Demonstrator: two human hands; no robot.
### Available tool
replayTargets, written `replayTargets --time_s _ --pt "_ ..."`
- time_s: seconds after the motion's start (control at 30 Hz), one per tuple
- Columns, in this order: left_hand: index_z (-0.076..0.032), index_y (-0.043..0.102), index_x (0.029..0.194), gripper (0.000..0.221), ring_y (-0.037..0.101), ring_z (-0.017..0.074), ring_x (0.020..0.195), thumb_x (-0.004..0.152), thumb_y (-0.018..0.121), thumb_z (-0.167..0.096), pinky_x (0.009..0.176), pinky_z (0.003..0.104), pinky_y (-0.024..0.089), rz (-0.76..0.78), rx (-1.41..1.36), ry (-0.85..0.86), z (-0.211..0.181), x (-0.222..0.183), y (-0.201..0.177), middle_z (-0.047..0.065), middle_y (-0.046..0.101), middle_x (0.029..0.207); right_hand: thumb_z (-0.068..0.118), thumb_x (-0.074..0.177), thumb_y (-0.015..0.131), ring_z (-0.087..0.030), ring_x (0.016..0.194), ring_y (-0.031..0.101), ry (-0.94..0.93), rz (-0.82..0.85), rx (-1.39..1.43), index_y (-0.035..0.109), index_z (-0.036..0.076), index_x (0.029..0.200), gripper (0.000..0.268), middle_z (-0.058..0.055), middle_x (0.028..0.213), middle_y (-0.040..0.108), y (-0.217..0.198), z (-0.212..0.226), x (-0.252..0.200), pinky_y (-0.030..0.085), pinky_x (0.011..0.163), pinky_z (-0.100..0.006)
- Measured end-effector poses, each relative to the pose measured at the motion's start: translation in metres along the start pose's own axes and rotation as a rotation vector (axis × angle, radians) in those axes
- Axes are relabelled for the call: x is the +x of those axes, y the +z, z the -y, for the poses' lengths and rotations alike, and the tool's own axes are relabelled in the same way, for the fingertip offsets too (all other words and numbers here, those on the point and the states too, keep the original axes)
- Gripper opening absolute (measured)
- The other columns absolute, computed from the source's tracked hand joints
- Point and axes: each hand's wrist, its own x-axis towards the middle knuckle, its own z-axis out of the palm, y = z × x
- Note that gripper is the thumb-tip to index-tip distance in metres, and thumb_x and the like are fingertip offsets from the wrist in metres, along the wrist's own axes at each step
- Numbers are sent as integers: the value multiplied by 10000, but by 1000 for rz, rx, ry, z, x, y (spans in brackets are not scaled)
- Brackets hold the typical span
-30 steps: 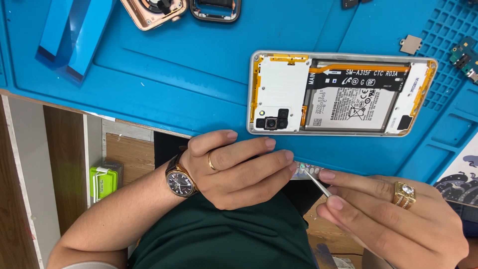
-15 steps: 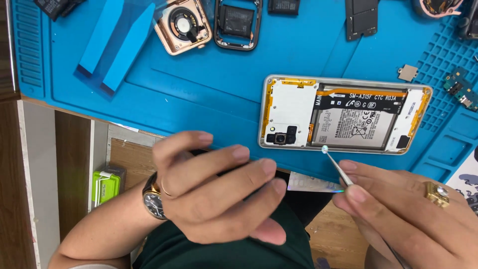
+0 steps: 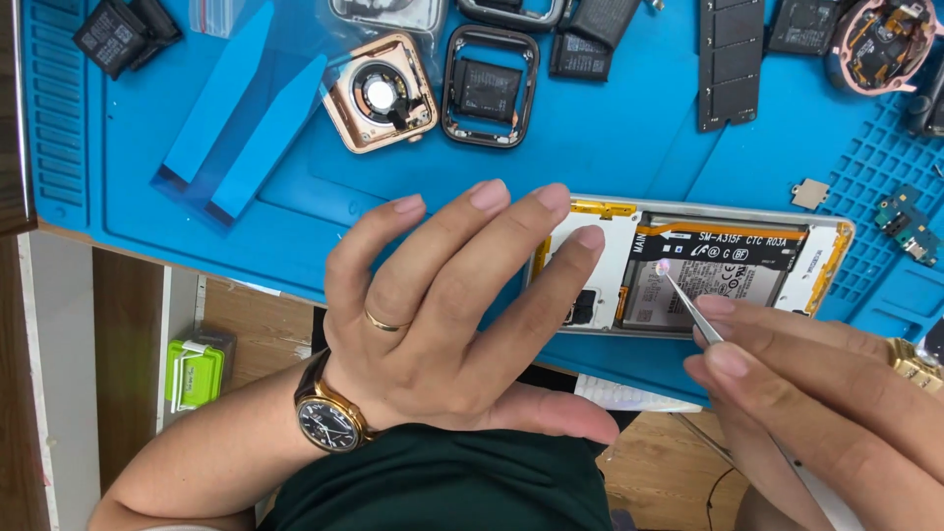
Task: The person uses a screwdriver to remove screws from the back of a disassembled smartphone. They then use tweezers to peel off a small sticker from the device's internal frame and place it on the workbench.
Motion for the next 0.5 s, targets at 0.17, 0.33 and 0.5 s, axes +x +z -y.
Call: replayTargets --time_s 0.17,0.33,0.5 --pt "-240 796 1211 834 629 221 1193 1020 135 -711 1007 400 454 45 45 -53 -2 3 1 44 696 1284 152 739 754 -374 1284 688 -36 -18 -49 624 27 1290 580 -202 1340 676 -5 4 27 585 1051 -469" --pt "-260 808 1193 789 616 207 1199 1038 194 -731 1008 394 464 69 51 -56 -1 4 1 27 689 1293 142 728 799 -335 1220 721 -46 -38 -43 629 -5 1265 582 -202 1283 708 -5 2 36 589 1035 -430" --pt "-264 804 1174 762 614 212 1197 1030 223 -735 1003 404 468 85 31 -93 -3 6 2 26 693 1278 146 754 836 -337 1191 734 -97 -46 -89 619 -6 1283 591 -214 1290 706 -4 -5 39 597 1005 -426"
